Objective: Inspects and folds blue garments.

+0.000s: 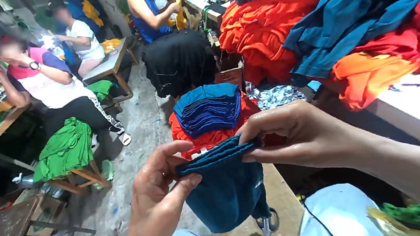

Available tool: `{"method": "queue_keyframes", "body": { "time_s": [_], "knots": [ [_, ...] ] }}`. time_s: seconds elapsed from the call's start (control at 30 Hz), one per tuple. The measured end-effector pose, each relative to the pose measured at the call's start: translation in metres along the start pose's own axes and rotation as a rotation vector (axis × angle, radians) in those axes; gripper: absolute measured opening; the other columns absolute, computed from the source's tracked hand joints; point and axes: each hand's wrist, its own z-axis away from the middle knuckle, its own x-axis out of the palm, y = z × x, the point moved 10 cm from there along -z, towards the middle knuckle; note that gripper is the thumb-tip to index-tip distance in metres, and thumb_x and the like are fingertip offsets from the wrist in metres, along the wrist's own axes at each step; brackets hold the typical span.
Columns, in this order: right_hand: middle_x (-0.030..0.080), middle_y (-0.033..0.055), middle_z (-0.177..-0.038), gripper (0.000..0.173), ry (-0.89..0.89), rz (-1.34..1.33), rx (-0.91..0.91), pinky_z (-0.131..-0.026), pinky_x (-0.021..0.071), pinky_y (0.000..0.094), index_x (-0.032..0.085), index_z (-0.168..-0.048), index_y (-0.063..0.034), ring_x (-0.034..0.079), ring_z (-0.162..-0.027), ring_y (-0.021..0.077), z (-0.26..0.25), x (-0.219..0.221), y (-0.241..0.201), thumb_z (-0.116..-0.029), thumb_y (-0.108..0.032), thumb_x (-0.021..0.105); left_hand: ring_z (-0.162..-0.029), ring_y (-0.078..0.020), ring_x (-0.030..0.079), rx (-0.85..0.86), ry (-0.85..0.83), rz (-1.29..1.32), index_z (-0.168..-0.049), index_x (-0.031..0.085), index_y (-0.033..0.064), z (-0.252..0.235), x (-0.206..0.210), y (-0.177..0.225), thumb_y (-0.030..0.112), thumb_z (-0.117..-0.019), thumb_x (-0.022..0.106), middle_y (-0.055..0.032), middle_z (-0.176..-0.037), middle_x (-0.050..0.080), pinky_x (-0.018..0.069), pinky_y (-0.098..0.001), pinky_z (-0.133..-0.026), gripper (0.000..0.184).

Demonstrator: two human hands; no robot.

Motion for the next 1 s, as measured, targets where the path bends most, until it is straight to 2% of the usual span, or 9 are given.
{"method": "queue_keyframes", "body": {
  "time_s": [0.13,0.3,0.47,0.63,0.7,0.77,0.83,0.93,1.0],
  "knots": [
    [0.071,-0.0074,-0.094,0.019,0.036,-0.061,-0.029,-0.069,0.055,0.0119,0.072,-0.109,-0.0068,0.064,-0.08,-0.0028,0.01,-0.002,0.005,-0.0911,-0.013,0.074,-0.082,-0.0062,0.069,-0.057,-0.026,0.076,-0.125,0.065,0.0182,-0.002,0.001,-0.006,0.006,-0.0878,0.071,0.0019,-0.095,0.071,0.059,-0.02,-0.074,0.04],
    [0.07,-0.0027,-0.087,0.01,0.118,0.036,-0.067,-0.066,0.0544,0.0118,0.071,-0.097,-0.0025,0.064,-0.076,-0.0021,0.004,0.001,-0.014,-0.0884,-0.007,0.073,-0.086,-0.0036,0.069,-0.045,-0.067,0.043,-0.124,0.067,0.0195,-0.004,-0.003,-0.001,0.013,-0.0889,0.073,0.0048,-0.099,0.072,0.0586,-0.0181,-0.077,0.037],
    [0.071,-0.0025,-0.094,0.023,0.16,-0.046,-0.056,-0.073,0.057,0.014,0.067,-0.109,-0.0009,0.066,-0.083,0.0,0.002,-0.001,-0.012,-0.0867,-0.001,0.073,-0.086,-0.0038,0.069,-0.014,-0.098,0.013,-0.125,0.067,0.0192,-0.007,-0.006,0.005,0.013,-0.0893,0.073,0.0051,-0.1,0.072,0.0589,-0.0183,-0.077,0.037],
    [0.072,-0.0038,-0.098,0.02,0.163,-0.089,-0.02,-0.076,0.0595,0.018,0.068,-0.106,-0.0048,0.068,-0.087,0.002,-0.001,0.006,-0.005,-0.0868,-0.001,0.071,-0.088,-0.0038,0.069,0.021,-0.1,-0.176,-0.127,0.064,0.0183,-0.01,-0.011,0.006,0.019,-0.0895,0.072,0.006,-0.101,0.072,0.059,-0.0216,-0.078,0.039],
    [0.071,-0.006,-0.099,0.014,0.19,-0.058,-0.044,-0.079,0.0593,0.0186,0.069,-0.106,-0.0096,0.068,-0.09,0.0006,-0.007,0.01,0.0,-0.0919,-0.01,0.069,-0.106,-0.0099,0.067,0.117,-0.124,-0.476,-0.133,0.063,0.0101,-0.017,-0.008,0.018,0.041,-0.0929,0.069,-0.0006,-0.115,0.071,0.0571,-0.0351,-0.091,0.051],
    [0.072,-0.003,-0.1,0.015,0.225,-0.057,-0.071,-0.082,0.0587,0.0194,0.068,-0.109,-0.0093,0.068,-0.092,0.0005,-0.013,0.016,0.005,-0.0966,-0.017,0.068,-0.118,-0.0265,0.066,0.185,-0.142,-0.758,-0.136,0.062,0.0042,-0.023,0.007,0.032,0.06,-0.0912,0.062,-0.011,-0.126,0.07,0.0489,-0.0594,-0.098,0.072],
    [0.072,0.0011,-0.102,0.018,0.246,-0.049,-0.101,-0.083,0.0572,0.0182,0.067,-0.112,-0.0078,0.068,-0.093,0.0004,-0.018,0.019,0.003,-0.0976,-0.019,0.068,-0.115,-0.0345,0.068,0.234,-0.145,-0.923,-0.133,0.066,0.0053,-0.028,0.021,0.038,0.054,-0.0867,0.07,-0.0128,-0.118,0.073,0.0413,-0.0726,-0.101,0.067],
    [0.072,0.0031,-0.102,0.019,0.255,-0.035,-0.113,-0.084,0.056,0.0167,0.065,-0.111,-0.0058,0.067,-0.093,-0.0002,-0.019,0.015,0.0,-0.0964,-0.016,0.069,-0.089,-0.0278,0.072,0.392,-0.11,-1.006,-0.107,0.074,0.0097,-0.034,0.03,0.046,0.044,-0.088,0.072,-0.0072,-0.088,0.072,0.049,-0.0601,-0.095,0.039],
    [0.072,0.0014,-0.103,0.02,0.252,-0.053,-0.114,-0.085,0.0563,0.0166,0.064,-0.112,-0.0062,0.067,-0.095,-0.0013,-0.016,0.009,0.001,-0.0966,-0.017,0.069,-0.083,-0.026,0.069,0.474,-0.156,-0.97,-0.095,0.072,0.0071,-0.037,0.036,0.052,0.041,-0.0913,0.07,-0.0087,-0.083,0.067,0.0563,-0.0432,-0.076,0.034]
  ]
}}
